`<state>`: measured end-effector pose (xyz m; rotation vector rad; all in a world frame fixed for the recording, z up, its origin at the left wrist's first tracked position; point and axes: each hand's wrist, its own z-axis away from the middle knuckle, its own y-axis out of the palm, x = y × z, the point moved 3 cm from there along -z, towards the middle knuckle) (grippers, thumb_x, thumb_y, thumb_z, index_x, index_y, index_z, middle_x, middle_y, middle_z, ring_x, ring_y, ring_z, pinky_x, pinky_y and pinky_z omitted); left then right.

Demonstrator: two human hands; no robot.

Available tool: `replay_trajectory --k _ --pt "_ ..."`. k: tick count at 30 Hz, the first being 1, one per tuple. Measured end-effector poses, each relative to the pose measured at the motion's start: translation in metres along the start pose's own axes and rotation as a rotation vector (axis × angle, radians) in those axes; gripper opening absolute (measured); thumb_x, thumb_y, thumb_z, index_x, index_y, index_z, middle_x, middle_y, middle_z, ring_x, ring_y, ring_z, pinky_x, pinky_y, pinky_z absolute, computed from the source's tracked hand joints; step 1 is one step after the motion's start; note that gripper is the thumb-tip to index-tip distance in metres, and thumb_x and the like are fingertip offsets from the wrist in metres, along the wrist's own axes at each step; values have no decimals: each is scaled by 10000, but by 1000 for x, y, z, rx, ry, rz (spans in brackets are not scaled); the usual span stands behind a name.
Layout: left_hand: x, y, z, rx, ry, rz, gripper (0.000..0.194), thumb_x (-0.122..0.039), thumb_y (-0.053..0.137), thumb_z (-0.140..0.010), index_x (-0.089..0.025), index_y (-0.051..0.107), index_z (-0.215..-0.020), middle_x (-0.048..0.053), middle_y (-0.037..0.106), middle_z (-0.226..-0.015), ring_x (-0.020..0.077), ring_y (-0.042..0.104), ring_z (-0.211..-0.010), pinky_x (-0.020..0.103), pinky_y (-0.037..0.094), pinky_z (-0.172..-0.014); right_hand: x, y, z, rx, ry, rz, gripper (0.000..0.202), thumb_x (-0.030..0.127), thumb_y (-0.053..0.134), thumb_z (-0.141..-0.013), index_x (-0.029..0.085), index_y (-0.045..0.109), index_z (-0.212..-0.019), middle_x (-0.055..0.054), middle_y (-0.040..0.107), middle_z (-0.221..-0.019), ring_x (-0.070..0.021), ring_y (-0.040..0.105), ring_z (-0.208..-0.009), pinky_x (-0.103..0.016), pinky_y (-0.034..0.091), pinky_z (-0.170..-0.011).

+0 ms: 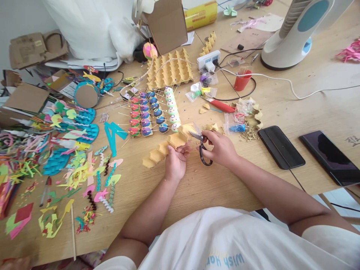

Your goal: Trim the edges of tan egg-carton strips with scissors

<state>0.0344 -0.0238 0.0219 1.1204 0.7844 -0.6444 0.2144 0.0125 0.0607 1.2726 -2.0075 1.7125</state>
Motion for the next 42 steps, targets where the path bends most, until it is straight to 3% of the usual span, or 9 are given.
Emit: replay_trajectory --k 12,19,42 --pt "1 -2 0 15 10 33 581 -688 511 -952 -178 777 -861 79 802 -922 133 704 -735 246 475 -621 2 -3 1 -23 6 40 356 378 692 -851 204 641 -1157 -34 686 -843 -199 590 -746 -309 417 -695" --pt "0 -1 1 -23 -15 -14 627 -707 438 -971 -176 758 -877 92 788 -917 139 695 -735 262 460 -634 0 -2 1 -15 -5 54 335 365 675 -869 224 635 -1170 -30 680 -816 -202 593 -744 -302 410 -689" --pt "-2 0 1 -17 -9 -1 621 -705 458 -965 -176 767 -864 85 788 -902 127 694 -737 244 456 -620 -3 0 0 53 -4 98 312 308 643 -906 207 607 -1199 -34 702 -819 -194 591 -684 -287 356 -618"
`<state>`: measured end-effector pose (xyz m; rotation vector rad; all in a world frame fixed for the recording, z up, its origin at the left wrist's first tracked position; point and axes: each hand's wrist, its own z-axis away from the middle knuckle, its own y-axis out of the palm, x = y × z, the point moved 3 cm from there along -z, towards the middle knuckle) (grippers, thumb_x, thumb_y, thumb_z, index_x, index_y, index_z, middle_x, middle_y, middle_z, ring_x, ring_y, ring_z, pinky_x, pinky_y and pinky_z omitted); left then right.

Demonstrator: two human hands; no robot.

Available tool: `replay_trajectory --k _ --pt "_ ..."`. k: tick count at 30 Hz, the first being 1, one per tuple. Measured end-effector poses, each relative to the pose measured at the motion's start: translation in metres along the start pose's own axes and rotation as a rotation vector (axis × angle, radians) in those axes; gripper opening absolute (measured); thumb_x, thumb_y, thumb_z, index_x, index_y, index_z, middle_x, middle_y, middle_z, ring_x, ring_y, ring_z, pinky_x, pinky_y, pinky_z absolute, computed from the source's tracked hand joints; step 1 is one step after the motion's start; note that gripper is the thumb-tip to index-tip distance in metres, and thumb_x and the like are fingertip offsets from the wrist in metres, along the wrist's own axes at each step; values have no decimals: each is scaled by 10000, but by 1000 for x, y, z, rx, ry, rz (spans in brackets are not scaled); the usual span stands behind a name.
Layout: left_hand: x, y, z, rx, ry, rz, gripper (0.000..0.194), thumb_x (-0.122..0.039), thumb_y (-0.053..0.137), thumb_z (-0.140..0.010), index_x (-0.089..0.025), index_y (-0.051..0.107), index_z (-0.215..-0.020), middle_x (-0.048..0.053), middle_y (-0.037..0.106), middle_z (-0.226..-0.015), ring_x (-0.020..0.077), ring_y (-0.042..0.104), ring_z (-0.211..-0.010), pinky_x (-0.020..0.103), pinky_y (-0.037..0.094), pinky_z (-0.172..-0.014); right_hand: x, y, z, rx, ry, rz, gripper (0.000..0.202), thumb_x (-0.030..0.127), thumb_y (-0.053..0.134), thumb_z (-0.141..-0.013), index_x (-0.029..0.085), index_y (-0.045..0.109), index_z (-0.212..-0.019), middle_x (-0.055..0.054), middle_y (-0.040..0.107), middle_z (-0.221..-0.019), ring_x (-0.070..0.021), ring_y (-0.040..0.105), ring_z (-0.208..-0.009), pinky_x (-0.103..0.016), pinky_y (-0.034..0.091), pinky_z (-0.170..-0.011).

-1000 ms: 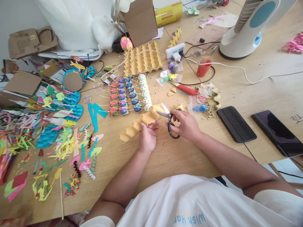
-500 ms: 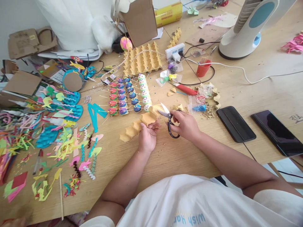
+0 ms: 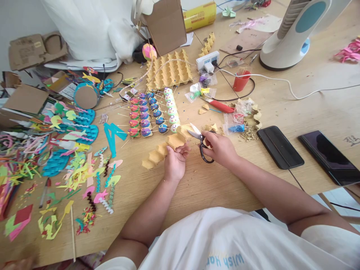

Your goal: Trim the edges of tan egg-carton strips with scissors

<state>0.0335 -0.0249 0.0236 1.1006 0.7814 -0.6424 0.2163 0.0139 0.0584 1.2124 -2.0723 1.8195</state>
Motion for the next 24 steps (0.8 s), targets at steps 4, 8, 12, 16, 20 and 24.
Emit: replay_trajectory --k 4,8,12,16,20,24 --pt "0 0 0 -14 6 -11 611 -704 461 -963 -181 758 -863 86 789 -908 131 700 -738 245 455 -617 -3 -1 -1 -2 9 8 258 261 586 -927 224 616 -1181 -36 698 -799 -204 610 -699 -292 343 -615" --pt "0 0 0 -3 20 14 563 -687 503 -956 -187 748 -867 80 794 -923 132 702 -729 248 449 -608 -5 -5 0 -93 66 -72 237 323 575 -947 232 617 -1161 -17 659 -751 -188 592 -677 -285 344 -612" --pt "1 -1 0 -2 18 19 567 -689 507 -954 -184 743 -846 72 787 -896 130 701 -725 247 454 -615 -1 -8 0 -112 44 -168 289 393 618 -917 210 598 -1140 -17 628 -781 -177 565 -686 -284 370 -633" --pt "1 -1 0 -11 -9 -16 600 -708 462 -962 -185 746 -884 79 780 -907 132 697 -743 250 459 -634 4 -5 0 -50 -4 -154 302 415 611 -923 206 576 -1138 -42 642 -849 -200 575 -755 -302 390 -679" --pt "2 -1 1 -3 -2 -31 604 -714 462 -958 -189 748 -872 81 783 -910 135 688 -741 256 462 -640 6 -3 1 -46 -11 -138 300 439 605 -937 211 572 -1129 -48 661 -857 -208 583 -767 -309 387 -689" --pt "2 -1 1 11 9 -33 604 -713 474 -954 -184 753 -869 88 786 -907 141 692 -741 262 462 -645 6 -3 2 -51 4 -132 311 464 611 -942 218 576 -1128 -43 668 -847 -202 584 -746 -304 374 -667"
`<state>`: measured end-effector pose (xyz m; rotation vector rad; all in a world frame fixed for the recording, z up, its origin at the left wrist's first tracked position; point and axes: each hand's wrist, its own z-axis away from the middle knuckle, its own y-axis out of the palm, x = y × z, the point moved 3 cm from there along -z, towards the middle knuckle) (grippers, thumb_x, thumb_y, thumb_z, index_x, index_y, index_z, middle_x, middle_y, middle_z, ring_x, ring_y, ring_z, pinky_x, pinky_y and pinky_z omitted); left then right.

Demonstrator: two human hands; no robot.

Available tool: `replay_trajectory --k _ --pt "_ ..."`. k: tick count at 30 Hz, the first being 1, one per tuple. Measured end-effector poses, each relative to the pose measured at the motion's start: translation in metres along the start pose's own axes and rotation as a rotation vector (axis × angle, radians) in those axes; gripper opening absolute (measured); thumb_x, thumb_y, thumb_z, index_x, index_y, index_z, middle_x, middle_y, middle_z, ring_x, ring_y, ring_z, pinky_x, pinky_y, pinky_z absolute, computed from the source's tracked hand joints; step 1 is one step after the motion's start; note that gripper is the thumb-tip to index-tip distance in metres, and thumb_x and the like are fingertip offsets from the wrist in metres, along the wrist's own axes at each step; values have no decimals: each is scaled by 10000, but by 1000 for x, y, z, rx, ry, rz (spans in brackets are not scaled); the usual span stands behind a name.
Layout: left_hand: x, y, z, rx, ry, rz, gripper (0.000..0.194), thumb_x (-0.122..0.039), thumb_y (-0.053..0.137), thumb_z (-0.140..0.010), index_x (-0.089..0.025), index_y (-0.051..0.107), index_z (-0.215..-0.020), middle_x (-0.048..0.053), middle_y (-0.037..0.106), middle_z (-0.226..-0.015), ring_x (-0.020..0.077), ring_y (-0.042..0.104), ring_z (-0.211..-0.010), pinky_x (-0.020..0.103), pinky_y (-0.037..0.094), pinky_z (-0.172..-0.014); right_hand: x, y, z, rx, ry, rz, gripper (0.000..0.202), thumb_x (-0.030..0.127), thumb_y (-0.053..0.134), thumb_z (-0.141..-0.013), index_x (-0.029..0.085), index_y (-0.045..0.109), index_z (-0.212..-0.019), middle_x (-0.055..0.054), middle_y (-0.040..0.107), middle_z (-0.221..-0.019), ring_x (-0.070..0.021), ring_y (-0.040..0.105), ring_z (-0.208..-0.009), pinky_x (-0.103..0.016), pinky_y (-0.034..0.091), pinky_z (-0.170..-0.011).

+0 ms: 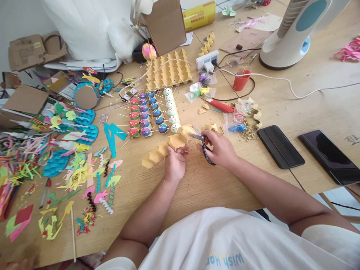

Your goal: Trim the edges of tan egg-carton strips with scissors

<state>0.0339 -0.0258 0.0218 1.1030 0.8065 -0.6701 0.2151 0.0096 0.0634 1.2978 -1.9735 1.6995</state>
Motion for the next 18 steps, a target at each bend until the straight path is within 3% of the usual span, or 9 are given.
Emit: replay_trajectory --k 18 --pt "-2 0 0 0 8 33 577 -692 489 -960 -184 747 -871 81 789 -912 140 697 -733 257 456 -621 -1 -1 -1 -9 38 79 370 550 572 -965 217 650 -1105 -18 654 -723 -168 532 -613 -278 311 -588"
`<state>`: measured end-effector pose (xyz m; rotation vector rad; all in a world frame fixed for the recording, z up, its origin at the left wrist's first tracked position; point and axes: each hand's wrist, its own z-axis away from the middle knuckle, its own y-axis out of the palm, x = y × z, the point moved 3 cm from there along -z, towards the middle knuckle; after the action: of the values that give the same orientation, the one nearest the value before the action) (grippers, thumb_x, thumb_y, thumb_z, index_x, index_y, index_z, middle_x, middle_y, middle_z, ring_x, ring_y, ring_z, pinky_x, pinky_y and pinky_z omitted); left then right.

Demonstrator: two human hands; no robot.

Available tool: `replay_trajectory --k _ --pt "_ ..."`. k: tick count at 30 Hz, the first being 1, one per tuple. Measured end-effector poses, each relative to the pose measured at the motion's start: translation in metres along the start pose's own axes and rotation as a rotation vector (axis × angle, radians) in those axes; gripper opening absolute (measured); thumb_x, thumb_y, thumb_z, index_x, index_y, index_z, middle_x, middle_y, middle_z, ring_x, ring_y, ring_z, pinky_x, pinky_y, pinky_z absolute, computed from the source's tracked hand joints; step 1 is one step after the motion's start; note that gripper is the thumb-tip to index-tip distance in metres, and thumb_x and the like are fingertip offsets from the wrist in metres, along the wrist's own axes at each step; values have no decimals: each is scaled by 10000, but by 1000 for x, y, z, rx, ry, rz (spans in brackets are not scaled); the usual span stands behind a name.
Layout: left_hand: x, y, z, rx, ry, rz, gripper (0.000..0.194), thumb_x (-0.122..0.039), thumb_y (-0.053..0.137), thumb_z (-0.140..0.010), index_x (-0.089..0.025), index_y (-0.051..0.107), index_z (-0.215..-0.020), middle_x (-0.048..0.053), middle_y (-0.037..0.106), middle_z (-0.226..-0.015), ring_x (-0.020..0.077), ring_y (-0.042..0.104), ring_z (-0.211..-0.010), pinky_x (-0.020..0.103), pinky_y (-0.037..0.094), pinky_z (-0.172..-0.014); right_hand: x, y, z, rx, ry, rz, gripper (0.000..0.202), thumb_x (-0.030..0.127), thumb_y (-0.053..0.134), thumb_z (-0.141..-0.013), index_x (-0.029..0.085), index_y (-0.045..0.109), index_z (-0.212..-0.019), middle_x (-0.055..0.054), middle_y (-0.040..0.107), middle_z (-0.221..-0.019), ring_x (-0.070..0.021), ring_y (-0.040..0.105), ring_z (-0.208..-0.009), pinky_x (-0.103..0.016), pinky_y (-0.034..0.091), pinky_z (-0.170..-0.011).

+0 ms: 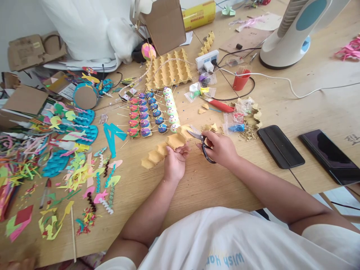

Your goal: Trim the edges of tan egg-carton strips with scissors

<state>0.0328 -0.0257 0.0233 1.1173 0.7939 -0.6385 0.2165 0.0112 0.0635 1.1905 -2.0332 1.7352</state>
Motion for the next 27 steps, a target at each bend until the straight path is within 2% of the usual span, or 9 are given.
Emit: replay_trajectory --k 8,16,19,23,27 --pt "1 0 -1 0 4 21 568 -706 546 -923 -177 733 -835 80 796 -921 134 707 -732 239 459 -606 -5 -1 -1 18 50 6 383 578 555 -974 229 678 -1076 -21 664 -716 -167 547 -611 -275 308 -583" --pt "1 -1 0 60 33 27 558 -727 664 -829 -179 766 -860 74 798 -924 136 710 -749 233 479 -604 -11 0 -3 -40 132 -221 370 563 645 -911 215 660 -1035 5 606 -696 -142 521 -601 -264 339 -585" --pt "2 0 -1 69 48 6 581 -742 674 -810 -175 767 -897 79 793 -935 133 705 -756 228 482 -607 -7 -3 -4 -18 94 -271 357 523 654 -905 210 632 -1075 18 573 -702 -139 499 -609 -264 334 -590" --pt "1 1 -1 68 70 -16 558 -729 661 -831 -183 733 -921 75 778 -949 130 696 -752 224 469 -595 -1 -4 -3 25 7 -194 334 492 656 -909 212 609 -1084 5 578 -738 -161 512 -663 -277 332 -627" --pt "0 2 0 67 57 24 488 -681 709 -825 -197 683 -880 41 747 -877 130 694 -763 215 462 -586 -1 -2 -3 33 15 -123 337 499 649 -918 209 612 -1085 -10 592 -752 -176 525 -684 -288 325 -634"
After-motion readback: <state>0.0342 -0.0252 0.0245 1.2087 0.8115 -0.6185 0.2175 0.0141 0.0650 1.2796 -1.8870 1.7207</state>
